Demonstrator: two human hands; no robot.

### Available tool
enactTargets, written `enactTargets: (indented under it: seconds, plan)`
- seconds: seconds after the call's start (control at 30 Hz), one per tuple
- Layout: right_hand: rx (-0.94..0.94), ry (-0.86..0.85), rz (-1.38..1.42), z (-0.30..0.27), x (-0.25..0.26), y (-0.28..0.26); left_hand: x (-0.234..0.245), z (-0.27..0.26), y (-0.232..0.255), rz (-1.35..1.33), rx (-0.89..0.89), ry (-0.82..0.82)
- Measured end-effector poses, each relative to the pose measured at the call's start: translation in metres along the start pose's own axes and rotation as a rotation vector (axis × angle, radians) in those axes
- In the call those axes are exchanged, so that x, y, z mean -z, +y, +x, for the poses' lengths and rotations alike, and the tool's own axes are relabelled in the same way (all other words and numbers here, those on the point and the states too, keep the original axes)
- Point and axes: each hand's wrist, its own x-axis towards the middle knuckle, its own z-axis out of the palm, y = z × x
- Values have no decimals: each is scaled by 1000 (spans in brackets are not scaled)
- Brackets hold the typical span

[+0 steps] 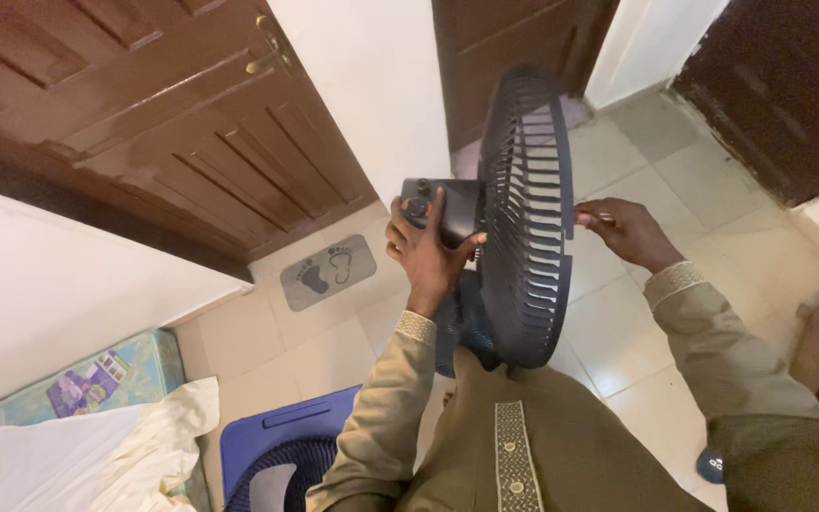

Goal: The person uses a screwdriver to tighten the front grill of a standing fan, then attaches the fan blade to the motor shaft and secures it with a nut. The person works in a bedroom with a bed and another fan visible.

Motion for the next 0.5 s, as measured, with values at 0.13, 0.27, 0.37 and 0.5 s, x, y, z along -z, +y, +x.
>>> enactTargets:
  seconds: [0.13,0.27,0.37,0.5]
  plan:
    - [-9,-22,26,5,2,4,-3,3,-4,21,-36,-41]
    - [-14,-19,93,2,-3,6,-5,3,-10,33,-72,-17]
    - [4,20,74,-2,-6,-5,-4,5,-15,35,-76,-17]
    - [102,137,-159,-17,-3,-37,0,3,-28,11,-133,20]
